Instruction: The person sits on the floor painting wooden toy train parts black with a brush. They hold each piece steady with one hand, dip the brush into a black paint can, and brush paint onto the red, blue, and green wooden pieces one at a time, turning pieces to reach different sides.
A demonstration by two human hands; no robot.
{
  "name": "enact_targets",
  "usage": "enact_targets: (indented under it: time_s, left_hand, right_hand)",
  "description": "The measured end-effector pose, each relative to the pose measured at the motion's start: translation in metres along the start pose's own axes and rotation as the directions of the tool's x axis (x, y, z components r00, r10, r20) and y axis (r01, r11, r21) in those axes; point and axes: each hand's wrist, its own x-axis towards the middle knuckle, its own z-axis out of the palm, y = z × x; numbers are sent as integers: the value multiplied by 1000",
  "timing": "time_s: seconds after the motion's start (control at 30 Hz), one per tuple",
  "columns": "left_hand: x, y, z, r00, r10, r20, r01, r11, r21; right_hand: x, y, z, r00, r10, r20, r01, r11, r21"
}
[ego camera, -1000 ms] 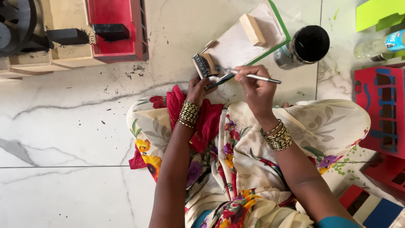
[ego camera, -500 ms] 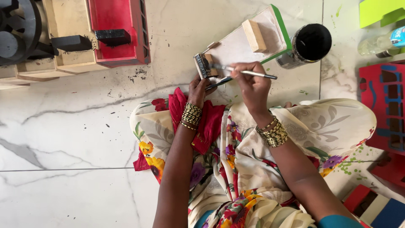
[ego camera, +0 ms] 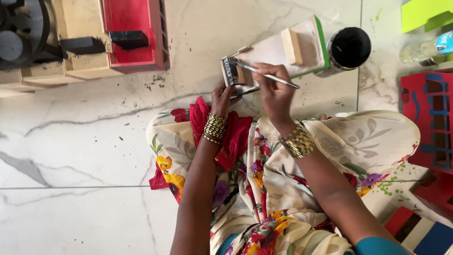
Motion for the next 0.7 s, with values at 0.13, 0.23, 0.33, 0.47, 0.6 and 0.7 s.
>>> enact_targets:
  time_s: [0.13,0.23,0.33,0.47,0.6,0.7]
  left_hand:
    - [0,3,1,1000,14,0,-14,1000,6]
    - [0,3,-1,1000,9,2,-9,999,-31]
    - [2,0,-3,1000,9,9,-9,999,-37]
    - [3,-1,-1,1000,11,-3,-11,999,-40]
    - [1,1,1,1000,25,-4,-25,999,-44]
    - [-1,2,1,999,30,-14,-31,999,-38]
  right_hand:
    - [8,4,10,998,-32,52,32,999,-12]
    - [-5,-7,-5,987,-42,156,39,999,23]
    - [-18,-19,-24,979,168,113,-158,983,-90]
    - [-12,-19,-18,992,-103,78,113,982,-152]
    - [-12,-18,-5,995,-33,97,53,977,-207]
    - [-13,-18,-2,998,4,58,6,985,-173]
